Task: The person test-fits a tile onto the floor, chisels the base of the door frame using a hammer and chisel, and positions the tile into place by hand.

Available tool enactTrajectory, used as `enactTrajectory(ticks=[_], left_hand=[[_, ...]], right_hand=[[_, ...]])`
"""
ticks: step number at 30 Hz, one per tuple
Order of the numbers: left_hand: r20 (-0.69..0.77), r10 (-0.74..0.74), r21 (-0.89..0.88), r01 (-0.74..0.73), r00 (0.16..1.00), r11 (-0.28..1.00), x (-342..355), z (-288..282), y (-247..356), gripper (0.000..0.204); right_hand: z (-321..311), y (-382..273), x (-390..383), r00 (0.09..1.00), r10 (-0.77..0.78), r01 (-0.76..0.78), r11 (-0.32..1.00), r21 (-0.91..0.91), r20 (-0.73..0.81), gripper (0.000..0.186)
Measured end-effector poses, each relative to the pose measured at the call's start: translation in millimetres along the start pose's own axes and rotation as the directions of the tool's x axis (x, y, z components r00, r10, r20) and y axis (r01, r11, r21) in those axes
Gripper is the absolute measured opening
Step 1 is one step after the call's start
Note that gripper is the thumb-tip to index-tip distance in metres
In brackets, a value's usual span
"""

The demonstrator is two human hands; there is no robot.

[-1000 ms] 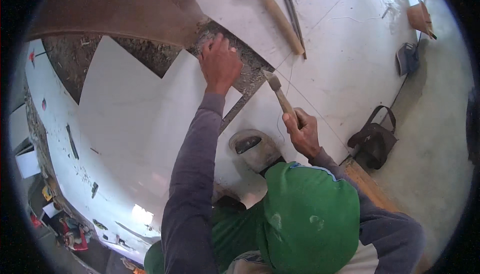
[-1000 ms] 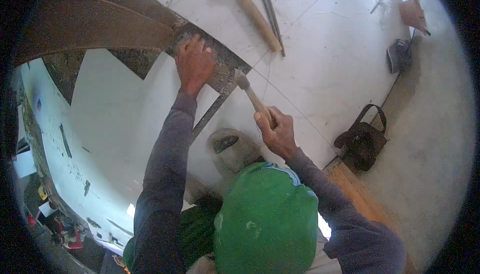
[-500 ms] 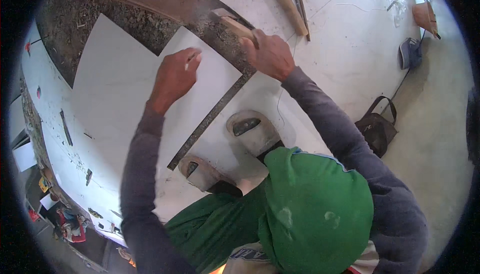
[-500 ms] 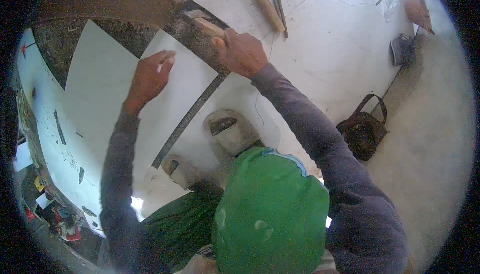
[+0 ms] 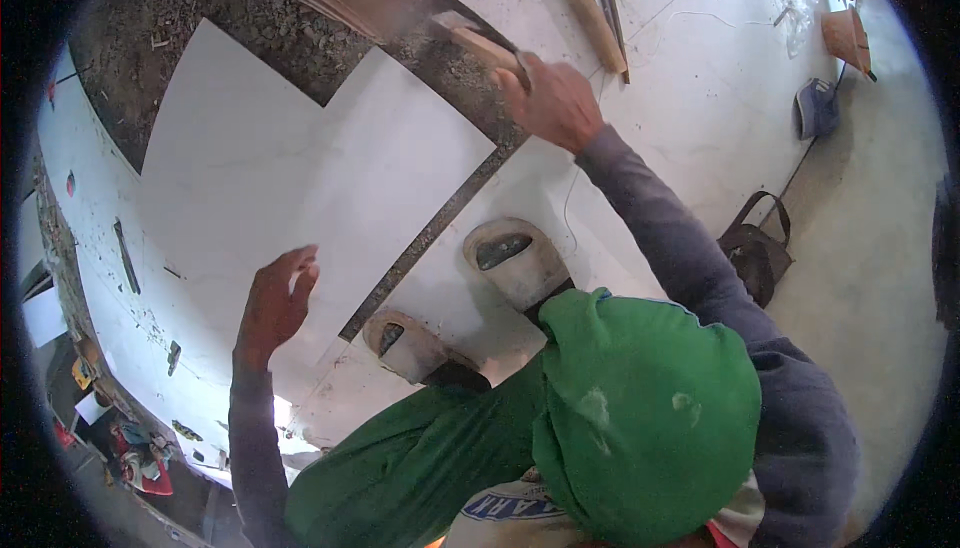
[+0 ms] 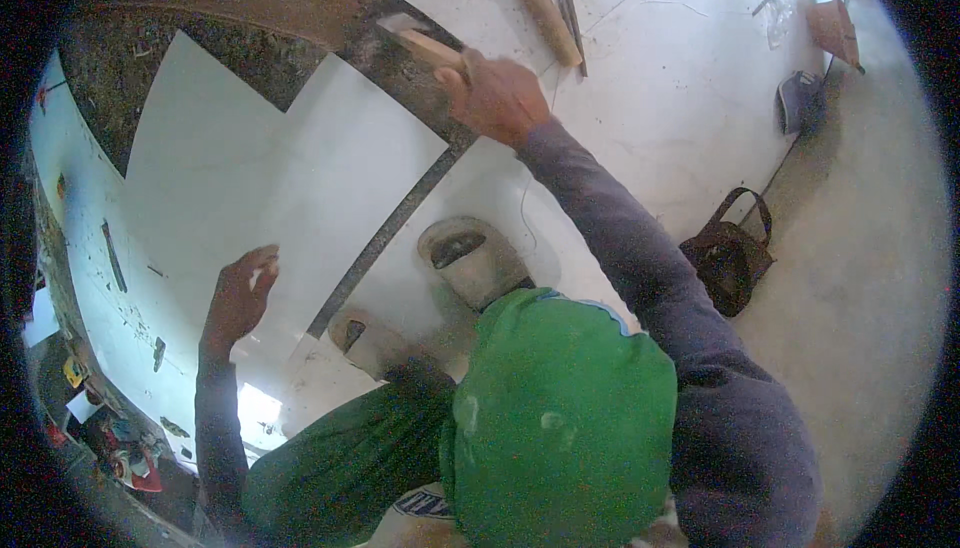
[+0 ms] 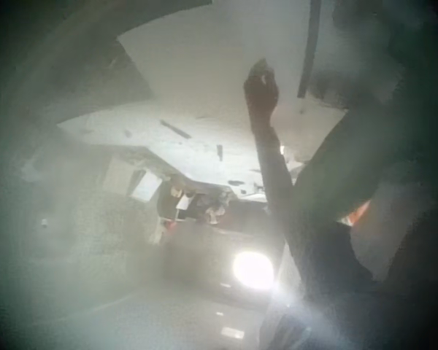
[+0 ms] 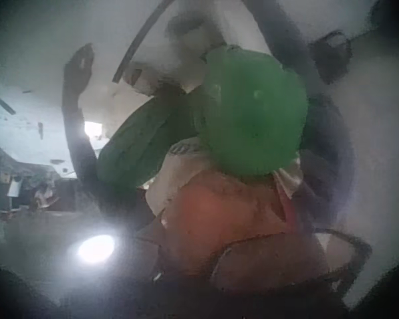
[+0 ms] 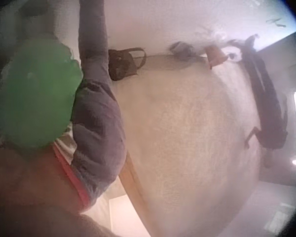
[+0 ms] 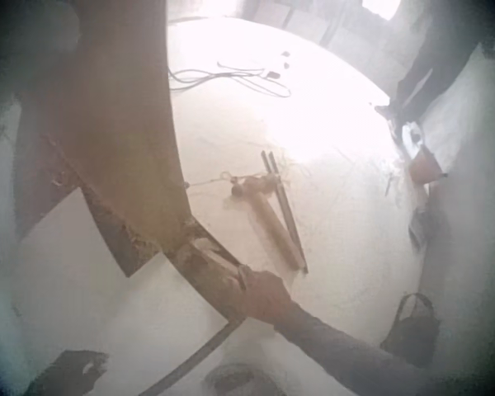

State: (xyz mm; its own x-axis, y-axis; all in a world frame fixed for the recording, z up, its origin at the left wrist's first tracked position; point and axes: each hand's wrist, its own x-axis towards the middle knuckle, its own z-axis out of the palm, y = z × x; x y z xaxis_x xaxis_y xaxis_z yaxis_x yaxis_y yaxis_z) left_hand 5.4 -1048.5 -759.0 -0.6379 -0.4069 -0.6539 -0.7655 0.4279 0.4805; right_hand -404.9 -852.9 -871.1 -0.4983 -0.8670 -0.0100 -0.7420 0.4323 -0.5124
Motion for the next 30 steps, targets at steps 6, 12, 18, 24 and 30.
enactTrajectory(ticks=[6, 12, 18, 24, 30], left_hand=[[-0.104, -0.207, 0.005, 0.209, 0.973, 0.978, -49.3, -9.9, -54.7, 0.037], [0.016, -0.164, -0.121, 0.165, 0.986, 0.979, -29.6, -2.2, -36.0, 0.036], [-0.094, -0.103, 0.001, 0.103, 0.99, 0.995, -15.1, -3.7, -43.5, 0.038], [-0.116, -0.049, -0.055, 0.043, 0.992, 0.998, -3.5, -12.3, -46.8, 0.036], [-0.1, -0.218, -0.035, 0.215, 0.971, 0.976, -32.2, -7.9, -63.0, 0.039]], right_hand=[[-11.0, 5.3, -28.5, 0.979, 0.16, -0.163, 0.987, 0.015, 0.123, 0.036], [-14.8, 24.5, -39.0, 0.976, 0.147, -0.141, 0.989, -0.048, 0.163, 0.037], [-39.4, 21.5, -41.8, 0.953, 0.176, -0.177, 0.984, -0.018, 0.246, 0.037], [-43.4, 65.0, -24.6, 0.967, -0.008, -0.04, 0.982, 0.186, 0.253, 0.054], [-58.2, 66.7, -12.7, 0.927, 0.136, -0.178, 0.98, 0.088, 0.35, 0.064]])
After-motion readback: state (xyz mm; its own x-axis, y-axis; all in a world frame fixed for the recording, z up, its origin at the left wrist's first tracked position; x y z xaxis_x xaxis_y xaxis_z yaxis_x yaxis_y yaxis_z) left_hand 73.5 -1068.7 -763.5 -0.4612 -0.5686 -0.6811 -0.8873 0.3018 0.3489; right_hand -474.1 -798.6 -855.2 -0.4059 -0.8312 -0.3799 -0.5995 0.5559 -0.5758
